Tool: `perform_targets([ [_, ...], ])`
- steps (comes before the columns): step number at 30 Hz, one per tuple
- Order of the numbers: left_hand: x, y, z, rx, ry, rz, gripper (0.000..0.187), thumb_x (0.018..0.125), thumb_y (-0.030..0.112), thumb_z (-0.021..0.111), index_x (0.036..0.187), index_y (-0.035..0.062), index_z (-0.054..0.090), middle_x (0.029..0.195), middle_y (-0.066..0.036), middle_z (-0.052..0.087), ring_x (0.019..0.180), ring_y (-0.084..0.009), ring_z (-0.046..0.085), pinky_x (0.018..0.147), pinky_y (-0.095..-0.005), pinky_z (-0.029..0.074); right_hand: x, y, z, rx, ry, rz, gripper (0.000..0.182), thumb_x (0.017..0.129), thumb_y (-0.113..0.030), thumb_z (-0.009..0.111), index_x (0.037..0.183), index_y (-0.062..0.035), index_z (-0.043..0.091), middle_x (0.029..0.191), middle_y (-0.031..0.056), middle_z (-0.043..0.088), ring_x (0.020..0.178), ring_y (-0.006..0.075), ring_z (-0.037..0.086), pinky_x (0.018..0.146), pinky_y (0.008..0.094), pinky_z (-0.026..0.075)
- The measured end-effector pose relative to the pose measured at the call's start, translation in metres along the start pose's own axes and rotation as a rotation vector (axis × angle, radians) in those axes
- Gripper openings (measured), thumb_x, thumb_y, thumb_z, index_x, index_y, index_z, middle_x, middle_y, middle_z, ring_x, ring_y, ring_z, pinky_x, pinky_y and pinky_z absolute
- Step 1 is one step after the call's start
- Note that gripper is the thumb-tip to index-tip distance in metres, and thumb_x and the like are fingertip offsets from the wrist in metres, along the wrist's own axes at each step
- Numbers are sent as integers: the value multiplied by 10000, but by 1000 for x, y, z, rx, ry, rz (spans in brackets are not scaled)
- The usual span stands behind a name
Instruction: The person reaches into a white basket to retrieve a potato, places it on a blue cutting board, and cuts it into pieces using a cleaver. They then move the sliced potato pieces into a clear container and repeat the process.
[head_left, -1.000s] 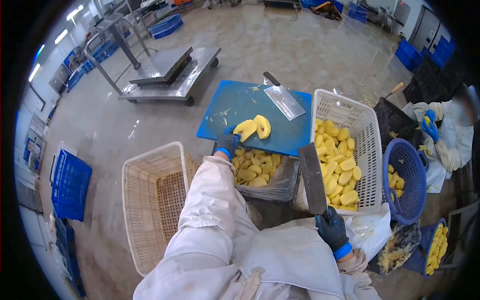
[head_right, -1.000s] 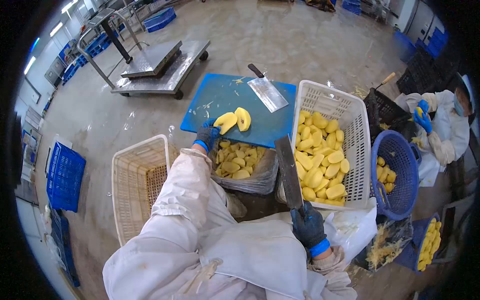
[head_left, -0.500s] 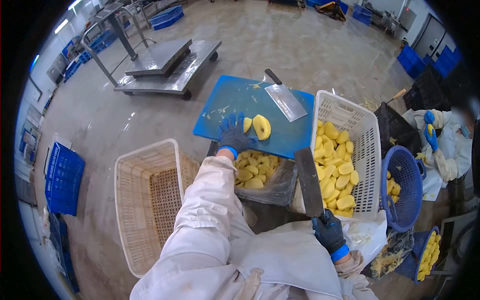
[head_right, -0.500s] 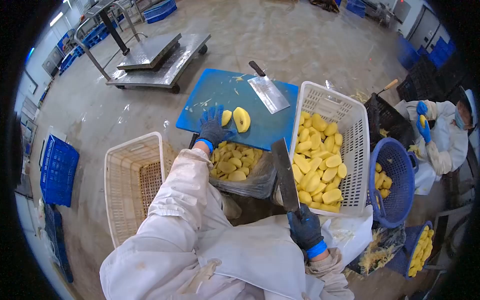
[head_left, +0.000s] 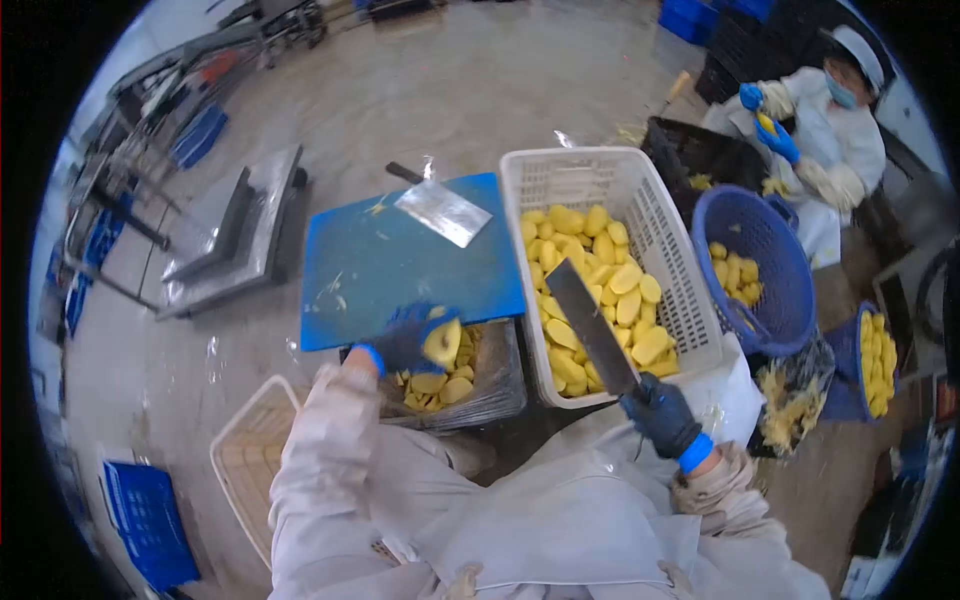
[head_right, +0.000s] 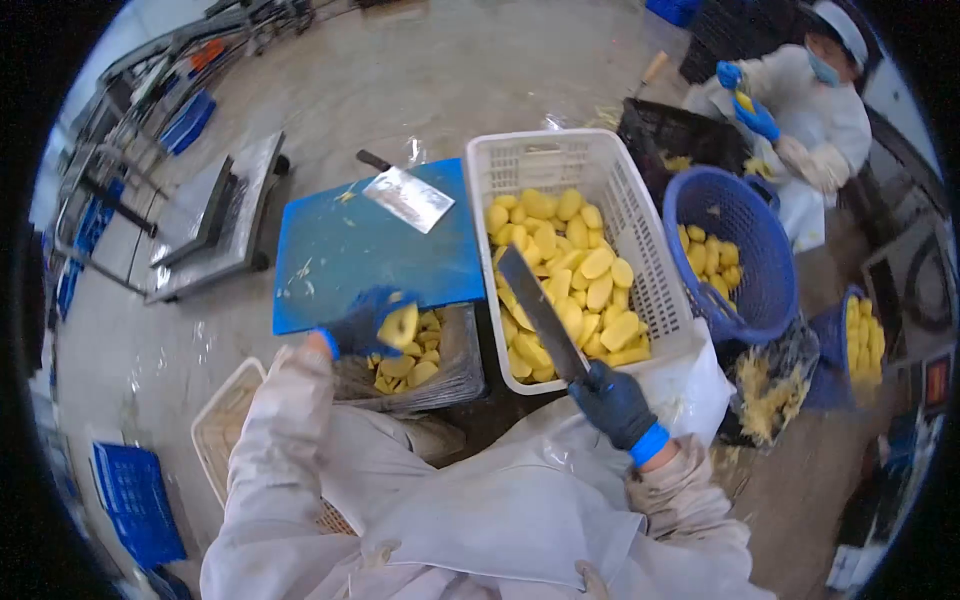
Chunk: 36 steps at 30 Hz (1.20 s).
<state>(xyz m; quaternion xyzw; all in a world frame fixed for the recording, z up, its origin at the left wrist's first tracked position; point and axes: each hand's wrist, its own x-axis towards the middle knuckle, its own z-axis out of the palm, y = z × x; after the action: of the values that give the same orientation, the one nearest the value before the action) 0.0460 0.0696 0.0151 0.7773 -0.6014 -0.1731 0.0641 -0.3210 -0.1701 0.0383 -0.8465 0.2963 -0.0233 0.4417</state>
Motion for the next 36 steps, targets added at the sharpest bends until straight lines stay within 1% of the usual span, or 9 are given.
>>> perform_targets([
  [3,-21,39,-22,245,-81,176,754,621,511,730,1253,186,478,1299,-179,371,1216,-376,322,998,-490,271,15,-5,-39,298,45,125,167,812,-181,606,846,-43,518,619,95,539,496,202,525,459,319,412],
  [5,-3,55,-34,-98,-83,109,560,708,437,702,1170,157,558,1245,-170,443,1165,-320,406,970,-431,333,30,-6,-62,363,61,186,140,838,-171,586,835,-63,498,590,-8,463,449,80,424,394,229,364],
  [9,101,71,-50,-505,-105,156,423,841,236,607,1209,58,498,1181,-130,522,1024,-197,521,891,-312,422,63,16,-73,576,145,344,161,837,-177,583,847,-50,484,623,35,494,457,96,452,379,243,367],
  [11,165,83,-38,-1018,-168,-155,449,859,221,583,1240,24,448,1174,-102,532,1023,-171,516,867,-314,435,63,26,-74,572,131,374,166,836,-178,584,851,-48,482,633,41,501,463,97,460,384,244,373],
  [12,213,60,-14,-498,-49,143,466,886,269,532,1262,20,417,1189,-142,526,1064,-217,517,879,-327,432,63,30,-76,556,115,394,172,835,-179,585,854,-46,479,642,48,508,469,99,467,389,244,379],
  [15,312,54,22,-289,-122,29,458,865,303,499,1211,7,450,1200,-231,485,1077,-378,482,926,-382,400,61,33,-84,613,106,479,161,834,-169,585,861,-38,494,624,39,511,478,95,472,413,247,400],
  [25,498,-29,196,-3,-67,-32,442,803,235,497,1233,139,466,1244,-152,480,1150,-339,444,970,-434,354,71,75,-105,411,62,550,192,828,-103,572,1003,-43,519,623,27,540,510,104,498,457,243,407],
  [30,505,-13,188,274,84,-74,438,797,253,507,1226,183,451,1240,-123,489,1147,-345,449,937,-458,377,93,58,-115,383,-31,896,141,842,-127,559,951,-46,520,654,41,550,504,96,504,443,228,413],
  [36,483,11,191,203,-294,-261,437,741,377,559,1116,151,560,1140,-126,572,1062,-293,541,876,-442,434,78,49,-113,529,10,642,161,842,-118,569,991,-71,531,668,30,558,524,89,508,461,228,415],
])
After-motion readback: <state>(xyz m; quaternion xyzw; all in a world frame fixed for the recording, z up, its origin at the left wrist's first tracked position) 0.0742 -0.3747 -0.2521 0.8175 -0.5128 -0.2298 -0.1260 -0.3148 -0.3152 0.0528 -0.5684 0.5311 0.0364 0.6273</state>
